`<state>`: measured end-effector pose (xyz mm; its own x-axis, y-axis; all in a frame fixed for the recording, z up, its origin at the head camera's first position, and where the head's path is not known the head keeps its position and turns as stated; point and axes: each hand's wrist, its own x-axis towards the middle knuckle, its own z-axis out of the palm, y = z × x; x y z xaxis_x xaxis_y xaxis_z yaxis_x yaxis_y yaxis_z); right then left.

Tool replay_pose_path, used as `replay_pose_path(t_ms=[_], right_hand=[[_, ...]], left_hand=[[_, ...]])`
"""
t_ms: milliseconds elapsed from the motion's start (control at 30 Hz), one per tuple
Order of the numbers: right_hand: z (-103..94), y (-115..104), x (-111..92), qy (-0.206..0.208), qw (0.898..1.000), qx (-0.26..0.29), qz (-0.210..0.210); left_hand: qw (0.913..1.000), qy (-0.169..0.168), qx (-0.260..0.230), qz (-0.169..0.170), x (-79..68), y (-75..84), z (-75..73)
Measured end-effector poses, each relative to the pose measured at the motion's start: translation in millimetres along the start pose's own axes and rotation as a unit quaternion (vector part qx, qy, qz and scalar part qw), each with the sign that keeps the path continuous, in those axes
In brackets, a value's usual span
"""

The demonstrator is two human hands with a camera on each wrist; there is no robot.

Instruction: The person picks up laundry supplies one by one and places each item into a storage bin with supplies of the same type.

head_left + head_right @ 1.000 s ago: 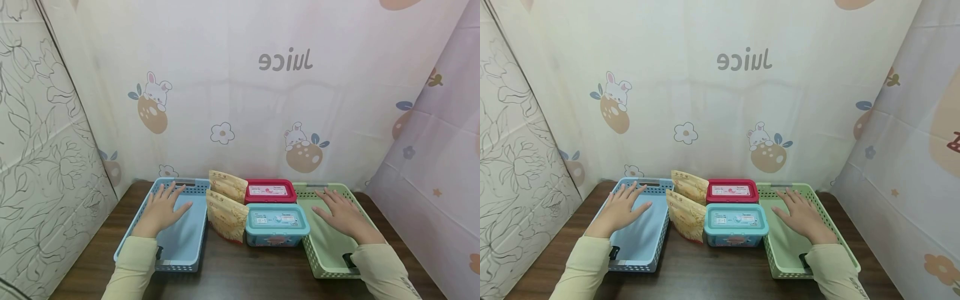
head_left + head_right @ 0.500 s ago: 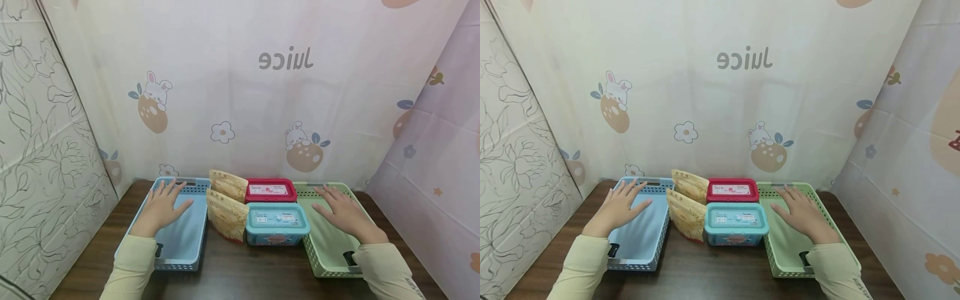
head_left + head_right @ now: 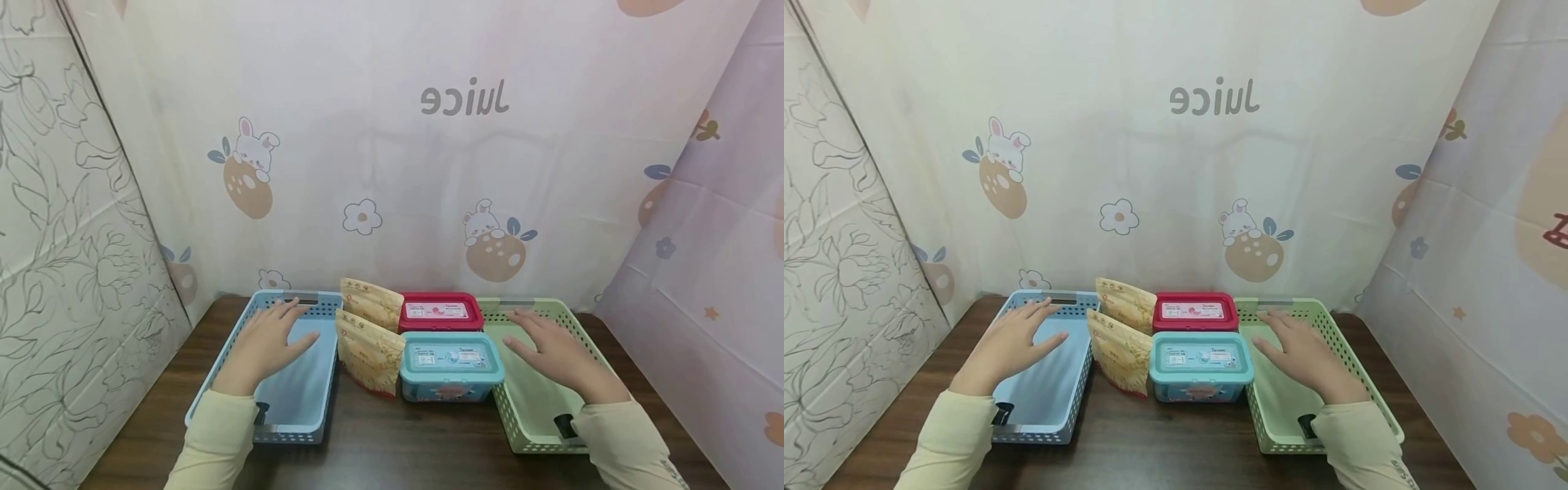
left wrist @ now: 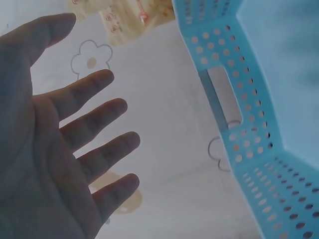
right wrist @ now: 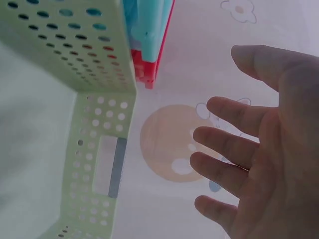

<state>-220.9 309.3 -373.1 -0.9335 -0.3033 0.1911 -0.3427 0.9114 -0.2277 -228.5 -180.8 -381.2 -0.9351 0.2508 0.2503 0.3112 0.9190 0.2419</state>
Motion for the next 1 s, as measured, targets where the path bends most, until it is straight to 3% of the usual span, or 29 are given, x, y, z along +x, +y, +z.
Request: replay_pose_path(t_ms=[267, 667, 1000], right_hand=[[-1.6, -7.7, 1.3, -0.012, 0.998, 0.063, -0.02], [2.0, -16.6, 2.0, -0.001, 0.996, 0.085, -0.04], [7.7, -34.8, -0.8, 0.033, 0.991, 0.121, -0.052]], left_hand=[[0.9965, 0.03, -0.078, -0.001, -1.3, 4.4, 3.4], [0.9901, 0.028, -0.137, -0.006, -0.2, 8.3, 4.4], [0.9803, 0.037, -0.194, -0.011, -2.3, 12.0, 7.6]])
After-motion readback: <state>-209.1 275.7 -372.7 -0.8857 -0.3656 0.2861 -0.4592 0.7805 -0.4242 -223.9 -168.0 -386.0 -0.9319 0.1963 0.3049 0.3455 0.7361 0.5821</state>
